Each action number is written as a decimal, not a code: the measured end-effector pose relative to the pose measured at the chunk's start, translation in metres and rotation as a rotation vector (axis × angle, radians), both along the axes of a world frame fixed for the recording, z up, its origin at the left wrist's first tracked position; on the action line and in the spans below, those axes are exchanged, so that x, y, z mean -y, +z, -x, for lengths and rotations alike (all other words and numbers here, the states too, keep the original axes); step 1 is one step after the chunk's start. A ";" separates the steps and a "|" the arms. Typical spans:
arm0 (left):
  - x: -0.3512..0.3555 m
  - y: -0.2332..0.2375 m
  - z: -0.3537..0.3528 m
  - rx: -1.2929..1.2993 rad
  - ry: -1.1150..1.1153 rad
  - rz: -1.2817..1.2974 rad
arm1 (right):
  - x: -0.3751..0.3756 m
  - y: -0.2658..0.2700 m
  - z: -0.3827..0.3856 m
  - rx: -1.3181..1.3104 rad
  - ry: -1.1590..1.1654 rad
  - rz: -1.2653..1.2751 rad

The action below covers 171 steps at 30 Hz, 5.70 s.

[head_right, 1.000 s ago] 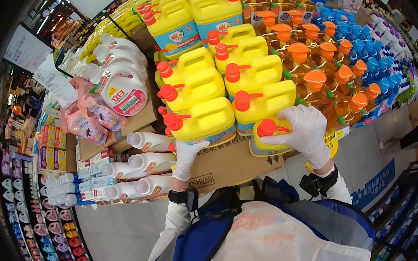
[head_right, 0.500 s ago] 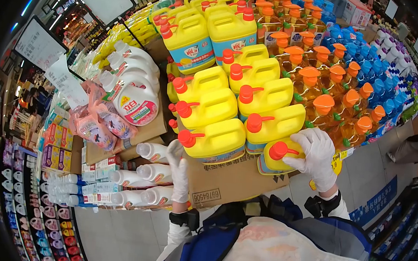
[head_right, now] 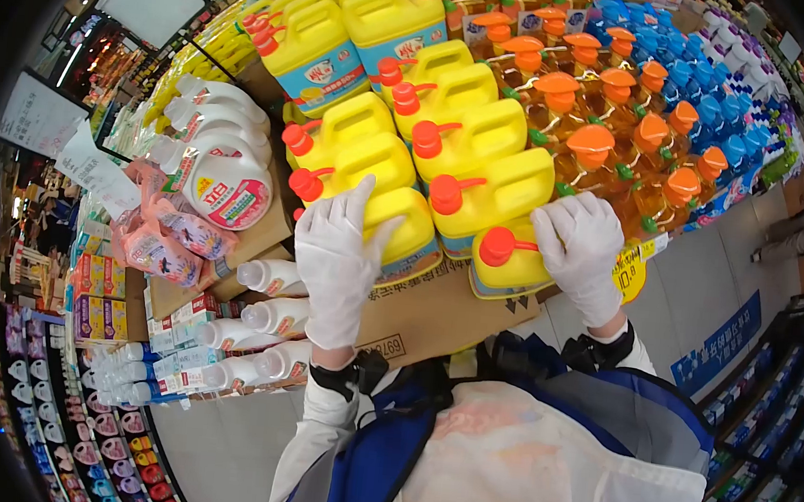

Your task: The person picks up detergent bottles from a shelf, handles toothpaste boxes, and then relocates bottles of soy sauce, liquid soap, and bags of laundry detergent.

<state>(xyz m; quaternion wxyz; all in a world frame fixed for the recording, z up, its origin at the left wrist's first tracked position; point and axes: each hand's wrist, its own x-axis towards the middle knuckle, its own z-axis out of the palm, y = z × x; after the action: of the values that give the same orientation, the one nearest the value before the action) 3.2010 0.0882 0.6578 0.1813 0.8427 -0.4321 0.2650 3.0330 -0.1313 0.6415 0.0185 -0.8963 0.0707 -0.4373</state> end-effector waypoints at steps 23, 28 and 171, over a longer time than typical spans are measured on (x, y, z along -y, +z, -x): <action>-0.024 -0.009 0.060 0.297 -0.060 -0.208 | 0.000 -0.004 0.000 0.077 -0.005 0.004; -0.015 -0.005 0.075 0.059 0.013 -0.256 | 0.000 -0.005 0.000 0.048 -0.006 -0.032; -0.340 -0.143 0.219 -0.661 0.940 0.418 | -0.224 -0.083 0.014 -0.250 0.850 -0.051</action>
<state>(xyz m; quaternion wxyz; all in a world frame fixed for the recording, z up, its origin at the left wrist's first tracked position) 2.9818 0.4284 0.5143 0.3308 0.9275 0.1262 0.1202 3.0188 0.0928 0.5583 0.2099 -0.8911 -0.2917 -0.2772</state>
